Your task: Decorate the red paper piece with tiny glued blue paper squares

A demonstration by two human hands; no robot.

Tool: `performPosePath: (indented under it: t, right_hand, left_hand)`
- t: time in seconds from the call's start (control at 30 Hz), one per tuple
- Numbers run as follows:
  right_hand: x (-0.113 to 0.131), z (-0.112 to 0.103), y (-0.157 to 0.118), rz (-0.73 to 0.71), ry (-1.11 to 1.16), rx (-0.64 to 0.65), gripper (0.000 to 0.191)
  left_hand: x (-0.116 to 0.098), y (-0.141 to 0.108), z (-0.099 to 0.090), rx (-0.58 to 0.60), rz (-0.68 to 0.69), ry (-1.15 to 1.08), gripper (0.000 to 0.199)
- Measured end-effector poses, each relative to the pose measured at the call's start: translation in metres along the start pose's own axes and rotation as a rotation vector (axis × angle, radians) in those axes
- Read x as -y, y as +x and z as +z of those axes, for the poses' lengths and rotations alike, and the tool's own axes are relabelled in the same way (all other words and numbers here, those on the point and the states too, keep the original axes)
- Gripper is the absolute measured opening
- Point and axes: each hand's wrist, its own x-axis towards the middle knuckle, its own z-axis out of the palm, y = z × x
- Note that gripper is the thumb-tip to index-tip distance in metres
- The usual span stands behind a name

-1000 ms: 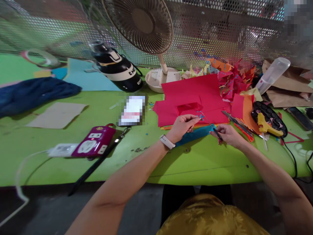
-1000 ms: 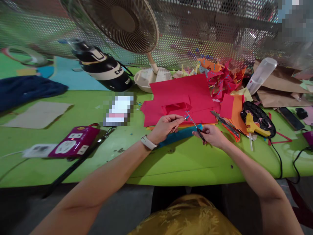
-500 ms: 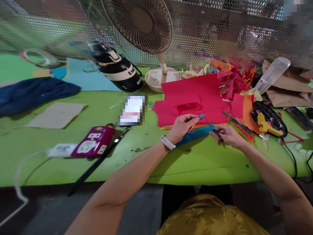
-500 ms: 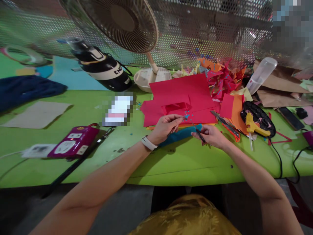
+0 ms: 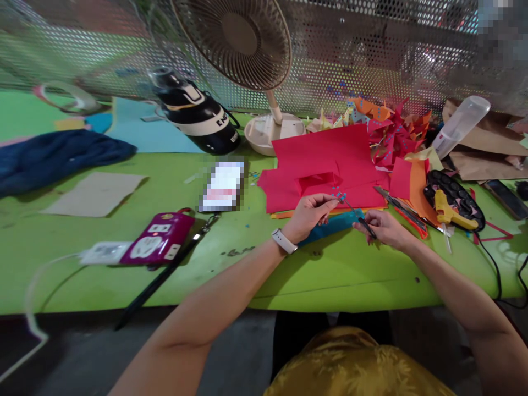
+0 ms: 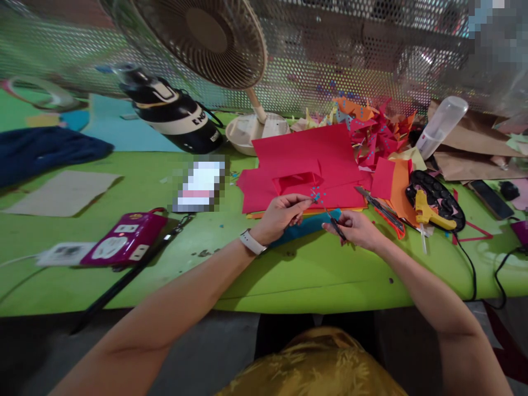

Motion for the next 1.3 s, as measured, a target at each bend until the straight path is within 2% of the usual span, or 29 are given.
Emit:
performPosePath:
  t: [0.6, 0.97, 1.3]
  right_hand:
    - [-0.0015, -0.0001, 0.0009, 0.004, -0.022, -0.013, 0.046]
    - [-0.0057, -0.0008, 0.0042, 0.012, -0.046, -0.071, 0.048]
    - [-0.0008, -0.0014, -0.0010, 0.001, -0.046, 0.007, 0.046]
  left_hand:
    - [0.0018, 0.0007, -0.0007, 0.014, 0.003, 0.041, 0.027]
    - [-0.0002, 0.0024, -0.0033, -0.001, -0.010, 0.069, 0.024]
    - [-0.0010, 0.0005, -0.0019, -0.036, 0.048, 0.019, 0.026]
